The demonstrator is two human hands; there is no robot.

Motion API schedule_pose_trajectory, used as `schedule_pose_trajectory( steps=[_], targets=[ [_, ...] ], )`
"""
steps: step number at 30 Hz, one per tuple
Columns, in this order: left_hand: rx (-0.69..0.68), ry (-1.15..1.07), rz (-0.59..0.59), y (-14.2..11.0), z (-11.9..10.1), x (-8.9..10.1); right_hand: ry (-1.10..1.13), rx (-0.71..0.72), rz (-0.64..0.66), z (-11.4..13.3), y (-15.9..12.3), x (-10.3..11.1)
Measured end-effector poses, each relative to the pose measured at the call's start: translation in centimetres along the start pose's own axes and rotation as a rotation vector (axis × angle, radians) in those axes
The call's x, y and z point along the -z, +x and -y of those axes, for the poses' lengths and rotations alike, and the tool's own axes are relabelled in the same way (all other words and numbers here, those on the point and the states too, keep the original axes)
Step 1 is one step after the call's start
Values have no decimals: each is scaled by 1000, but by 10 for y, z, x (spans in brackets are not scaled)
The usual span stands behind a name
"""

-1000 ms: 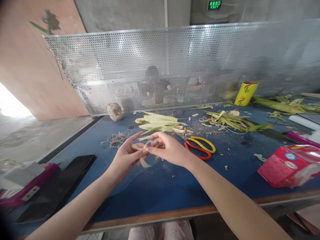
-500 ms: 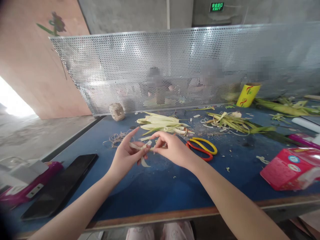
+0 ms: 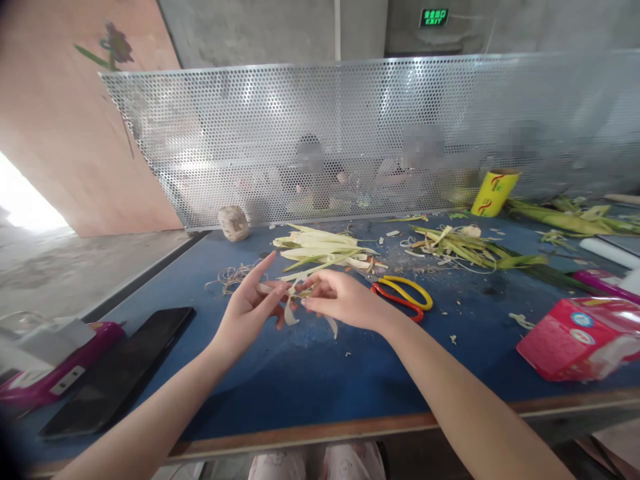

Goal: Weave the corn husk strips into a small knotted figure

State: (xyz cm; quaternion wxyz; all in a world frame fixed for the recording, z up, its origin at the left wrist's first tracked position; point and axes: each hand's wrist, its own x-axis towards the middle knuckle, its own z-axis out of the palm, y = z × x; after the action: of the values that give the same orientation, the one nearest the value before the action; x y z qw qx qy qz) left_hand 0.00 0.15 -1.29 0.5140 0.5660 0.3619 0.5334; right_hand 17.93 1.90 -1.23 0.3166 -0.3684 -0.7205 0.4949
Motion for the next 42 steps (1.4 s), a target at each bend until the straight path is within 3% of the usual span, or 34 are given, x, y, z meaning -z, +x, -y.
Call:
schedule_pose_trajectory(
  steps=[6, 14, 22, 29, 36, 42],
  targets=[
    [-7, 17, 113, -2, 3, -1, 62, -3, 62, -10, 7, -11],
    [-25, 167, 135, -7, 3, 1, 33, 15, -75, -10, 10, -20],
    [-145, 155, -103, -3, 5, 2, 131, 38, -186, -12, 11, -17],
    [-113, 76, -136, 0, 1, -1, 185, 40, -162, -12, 11, -21],
    [-117, 105, -138, -1, 2, -3, 211, 71, -288, -13, 13, -21],
    [-132, 100, -293, 3, 0, 1, 307, 103, -392, -18, 16, -20]
  ],
)
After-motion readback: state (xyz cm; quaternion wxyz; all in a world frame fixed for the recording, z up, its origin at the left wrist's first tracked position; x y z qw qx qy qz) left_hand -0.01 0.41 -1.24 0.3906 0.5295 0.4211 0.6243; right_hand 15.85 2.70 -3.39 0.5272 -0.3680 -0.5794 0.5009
